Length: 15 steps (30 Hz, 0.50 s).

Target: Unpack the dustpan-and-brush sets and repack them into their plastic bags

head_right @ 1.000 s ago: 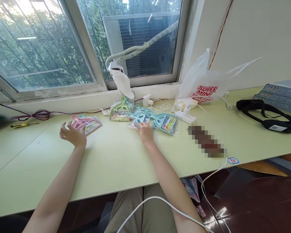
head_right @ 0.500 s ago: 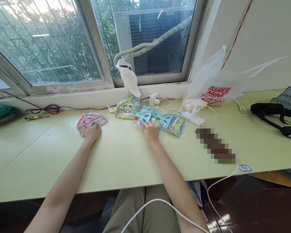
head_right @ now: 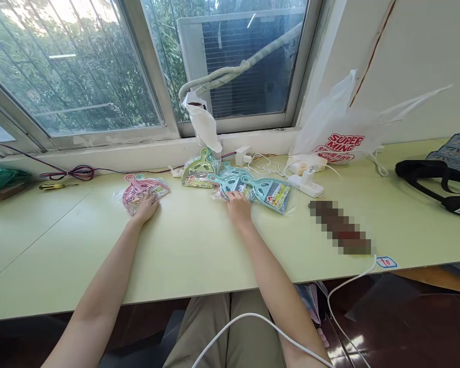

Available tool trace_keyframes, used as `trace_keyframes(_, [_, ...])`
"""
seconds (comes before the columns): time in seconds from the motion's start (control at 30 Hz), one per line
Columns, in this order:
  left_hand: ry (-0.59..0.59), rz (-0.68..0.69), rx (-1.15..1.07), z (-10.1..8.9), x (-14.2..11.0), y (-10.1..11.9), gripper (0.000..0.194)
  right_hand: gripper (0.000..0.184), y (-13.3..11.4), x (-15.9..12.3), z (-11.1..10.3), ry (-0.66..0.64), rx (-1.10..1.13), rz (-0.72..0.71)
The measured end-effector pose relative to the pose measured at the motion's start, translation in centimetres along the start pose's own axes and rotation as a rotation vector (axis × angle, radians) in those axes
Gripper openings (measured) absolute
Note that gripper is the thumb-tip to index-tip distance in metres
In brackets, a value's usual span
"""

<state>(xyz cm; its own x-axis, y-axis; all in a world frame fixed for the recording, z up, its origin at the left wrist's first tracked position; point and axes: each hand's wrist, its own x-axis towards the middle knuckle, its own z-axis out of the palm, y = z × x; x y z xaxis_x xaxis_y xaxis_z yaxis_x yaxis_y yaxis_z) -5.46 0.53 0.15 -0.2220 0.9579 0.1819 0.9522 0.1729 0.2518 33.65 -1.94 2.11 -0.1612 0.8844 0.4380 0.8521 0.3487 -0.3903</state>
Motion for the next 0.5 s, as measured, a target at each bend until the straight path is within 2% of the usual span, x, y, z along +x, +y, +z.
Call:
trace_keyframes(0.13, [0.060, 0.034, 0.084, 0.0, -0.6, 0.4, 0.053, 0.034, -0.1, 0.0, -0.1, -0.001, -0.002, -0.002])
trace_keyframes(0.3, [0.213, 0.052, 0.203, 0.2, -1.5, 1.6, 0.053, 0.036, -0.2, 0.0, -0.1, -0.014, -0.021, 0.013])
trace_keyframes(0.5, [0.307, 0.065, 0.181, 0.0, -2.1, 2.7, 0.062, 0.034, -0.3, 0.0, 0.0, -0.009, -0.019, 0.034])
